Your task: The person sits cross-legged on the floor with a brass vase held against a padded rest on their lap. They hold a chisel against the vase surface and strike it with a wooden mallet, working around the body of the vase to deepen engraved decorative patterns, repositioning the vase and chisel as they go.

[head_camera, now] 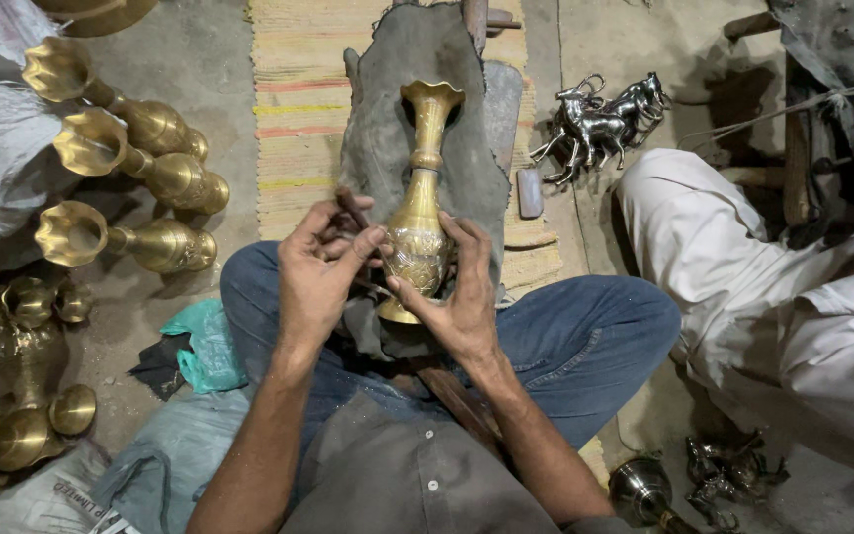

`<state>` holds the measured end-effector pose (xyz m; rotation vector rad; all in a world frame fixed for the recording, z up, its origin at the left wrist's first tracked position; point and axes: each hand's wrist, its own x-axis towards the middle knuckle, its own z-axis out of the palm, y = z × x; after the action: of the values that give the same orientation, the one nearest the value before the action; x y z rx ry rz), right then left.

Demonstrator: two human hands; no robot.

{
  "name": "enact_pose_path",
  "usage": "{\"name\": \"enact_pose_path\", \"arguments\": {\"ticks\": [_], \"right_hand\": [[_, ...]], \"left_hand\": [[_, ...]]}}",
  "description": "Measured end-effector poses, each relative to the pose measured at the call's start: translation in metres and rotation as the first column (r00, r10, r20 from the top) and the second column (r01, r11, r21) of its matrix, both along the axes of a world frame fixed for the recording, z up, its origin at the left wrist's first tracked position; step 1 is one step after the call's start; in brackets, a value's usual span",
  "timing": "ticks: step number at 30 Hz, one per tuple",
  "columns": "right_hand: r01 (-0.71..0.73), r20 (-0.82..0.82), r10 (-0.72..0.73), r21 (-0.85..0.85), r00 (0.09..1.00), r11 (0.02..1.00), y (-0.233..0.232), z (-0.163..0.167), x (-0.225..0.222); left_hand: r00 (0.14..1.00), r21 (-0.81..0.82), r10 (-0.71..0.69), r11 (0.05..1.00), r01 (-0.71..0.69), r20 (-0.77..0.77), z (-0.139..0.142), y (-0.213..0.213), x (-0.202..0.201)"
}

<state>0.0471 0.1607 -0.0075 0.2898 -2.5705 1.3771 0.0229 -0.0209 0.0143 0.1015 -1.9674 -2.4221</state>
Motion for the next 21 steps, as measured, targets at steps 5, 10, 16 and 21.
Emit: {"name": "enact_pose_path", "arguments": {"ticks": [5, 10, 16, 21], "right_hand": [[-0.039, 0.032, 0.045, -0.16, 0.998, 0.986, 0.0, -0.004, 0.004], [-0.048, 0.02, 0.052, -0.155, 0.998, 0.987, -0.002, -0.003, 0.008], [-0.053, -0.023, 0.052, -0.025, 0.998, 0.998, -0.001, 0.004, 0.011], [-0.098, 0.072, 0.114, -0.188, 0.991, 0.977, 0.003, 0.009, 0.009]], "left_hand": [[0.999, -0.018, 0.036, 0.999, -0.036, 0.008, 0.003, 0.004, -0.001], [0.997, 0.032, 0.063, 0.998, -0.062, -0.038, 0.003, 0.011, -0.017], [0.989, 0.003, 0.055, 0.999, -0.055, -0.135, 0.001, 0.019, -0.028], [0.996, 0.005, -0.003, 1.0, 0.003, -0.093, 0.007, 0.008, -0.038]]}}
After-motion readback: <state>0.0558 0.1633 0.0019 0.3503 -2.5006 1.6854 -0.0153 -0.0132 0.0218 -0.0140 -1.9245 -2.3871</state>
